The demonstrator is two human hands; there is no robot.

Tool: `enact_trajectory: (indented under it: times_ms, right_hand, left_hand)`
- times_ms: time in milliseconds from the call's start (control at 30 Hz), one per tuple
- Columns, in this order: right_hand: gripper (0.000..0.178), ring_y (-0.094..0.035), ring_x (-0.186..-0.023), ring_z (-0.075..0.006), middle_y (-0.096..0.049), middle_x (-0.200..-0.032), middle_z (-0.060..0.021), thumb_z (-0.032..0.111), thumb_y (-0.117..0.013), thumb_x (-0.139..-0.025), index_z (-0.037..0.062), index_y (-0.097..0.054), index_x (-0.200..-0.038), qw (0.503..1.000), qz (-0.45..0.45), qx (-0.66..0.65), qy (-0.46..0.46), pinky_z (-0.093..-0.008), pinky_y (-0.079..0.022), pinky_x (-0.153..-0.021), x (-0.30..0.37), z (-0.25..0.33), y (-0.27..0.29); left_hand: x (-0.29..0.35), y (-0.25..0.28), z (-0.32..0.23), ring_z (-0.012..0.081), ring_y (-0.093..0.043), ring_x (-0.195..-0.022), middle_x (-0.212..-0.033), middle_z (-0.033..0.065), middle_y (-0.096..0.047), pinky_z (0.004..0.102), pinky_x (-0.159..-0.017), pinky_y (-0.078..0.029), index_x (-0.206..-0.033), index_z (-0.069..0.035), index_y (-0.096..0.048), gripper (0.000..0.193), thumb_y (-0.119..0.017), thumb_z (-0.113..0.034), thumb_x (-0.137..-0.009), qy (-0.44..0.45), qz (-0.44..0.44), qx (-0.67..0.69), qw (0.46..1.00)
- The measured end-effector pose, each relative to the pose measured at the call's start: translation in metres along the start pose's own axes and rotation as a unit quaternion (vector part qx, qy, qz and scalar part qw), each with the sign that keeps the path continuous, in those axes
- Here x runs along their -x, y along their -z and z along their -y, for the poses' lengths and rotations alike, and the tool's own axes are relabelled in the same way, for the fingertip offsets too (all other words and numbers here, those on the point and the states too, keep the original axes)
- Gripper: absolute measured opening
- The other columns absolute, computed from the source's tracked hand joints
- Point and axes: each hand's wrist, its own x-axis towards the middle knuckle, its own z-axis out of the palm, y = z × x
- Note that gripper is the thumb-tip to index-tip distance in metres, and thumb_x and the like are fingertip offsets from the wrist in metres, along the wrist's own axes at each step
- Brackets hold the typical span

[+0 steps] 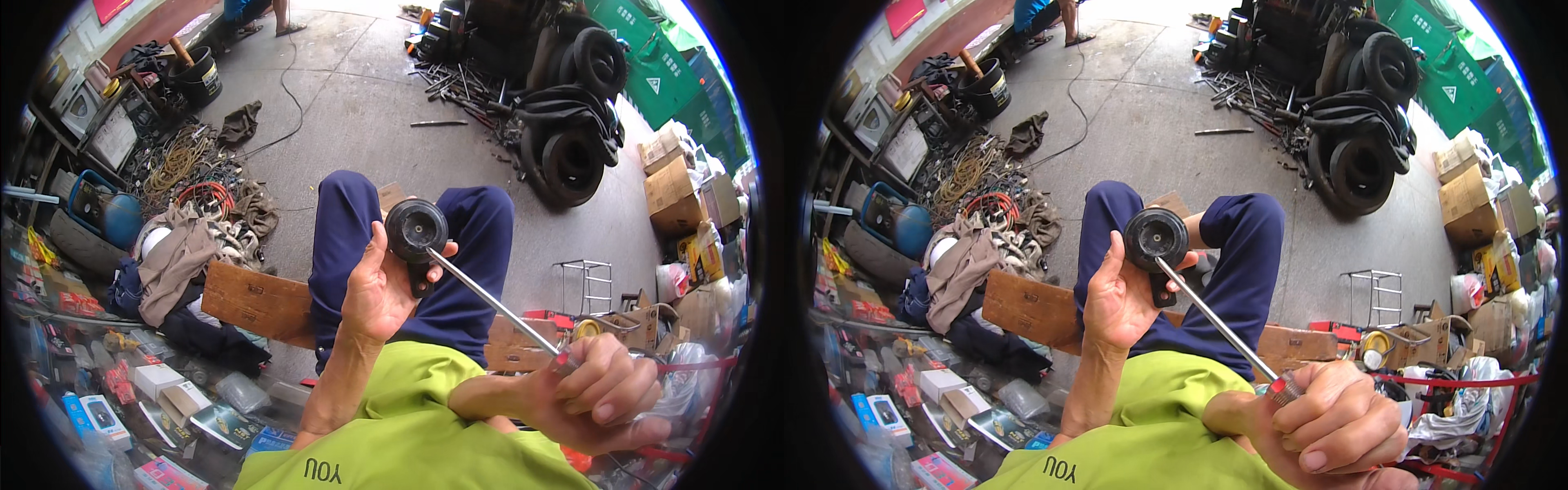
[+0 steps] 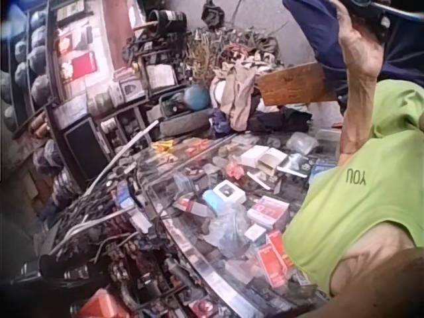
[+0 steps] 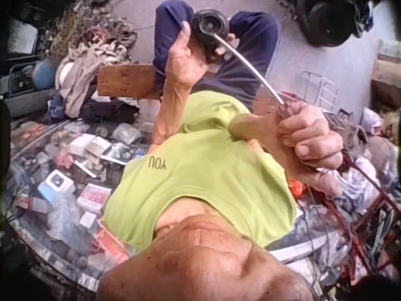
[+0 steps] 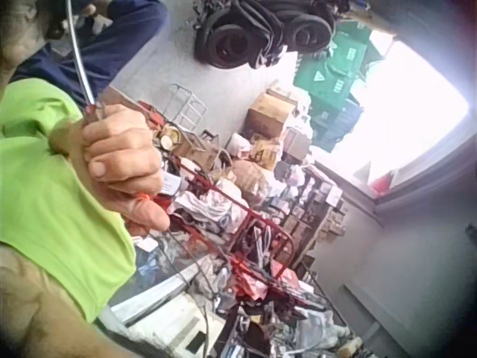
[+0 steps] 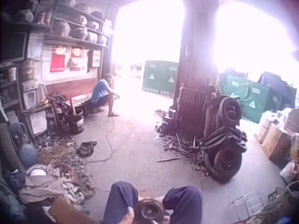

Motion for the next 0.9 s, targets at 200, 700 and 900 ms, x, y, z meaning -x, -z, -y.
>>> enact_trajectory:
  times_ms: [200, 700, 900]
  right_hand:
    - [0.057, -0.031, -0.031, -0.0092, -0.047, -0.061, -0.0064, 0.04, -0.049, -0.099, 0.0055, -0.041, -0.055, 1.0, 0.017, 0.004, -0.018, -0.0231, -0.028, -0.03, 0.001, 0.004, 0.005]
    - [0.019, -0.044, -0.051, -0.0039, -0.061, -0.071, -0.0035, 0.012, -0.074, -0.081, -0.0036, -0.064, -0.086, 0.833, 0.153, 0.387, -0.364, -0.0209, -0.032, -0.044, 0.007, -0.046, 0.007]
    - [0.025, -0.045, -0.057, -0.0004, -0.06, -0.072, 0.0009, 0.013, -0.08, -0.078, -0.0021, -0.068, -0.094, 0.813, 0.244, 0.255, -0.463, -0.0188, -0.032, -0.046, 0.033, -0.081, 0.024]
  left_hand:
    - [0.01, -0.004, -0.002, 0.0289, -0.061, -0.095, -0.12, 0.0235, -0.059, 0.0314, -0.071, -0.05, -0.133, -0.004, -0.049, 0.061, -0.038, -0.054, -0.099, 0.022, 0.0, -0.006, 1.0]
    - [0.035, -0.026, -0.002, 0.0201, -0.058, -0.105, -0.122, 0.0153, -0.056, 0.0287, -0.086, -0.049, -0.14, 0.002, -0.036, 0.088, -0.086, -0.01, -0.069, -0.41, -0.128, -0.59, 0.684]
    - [0.045, -0.038, -0.011, 0.0214, -0.059, -0.102, -0.125, 0.0175, -0.057, 0.0291, -0.082, -0.049, -0.143, 0.002, -0.033, 0.097, -0.088, -0.01, -0.065, -0.427, -0.126, -0.655, 0.61]
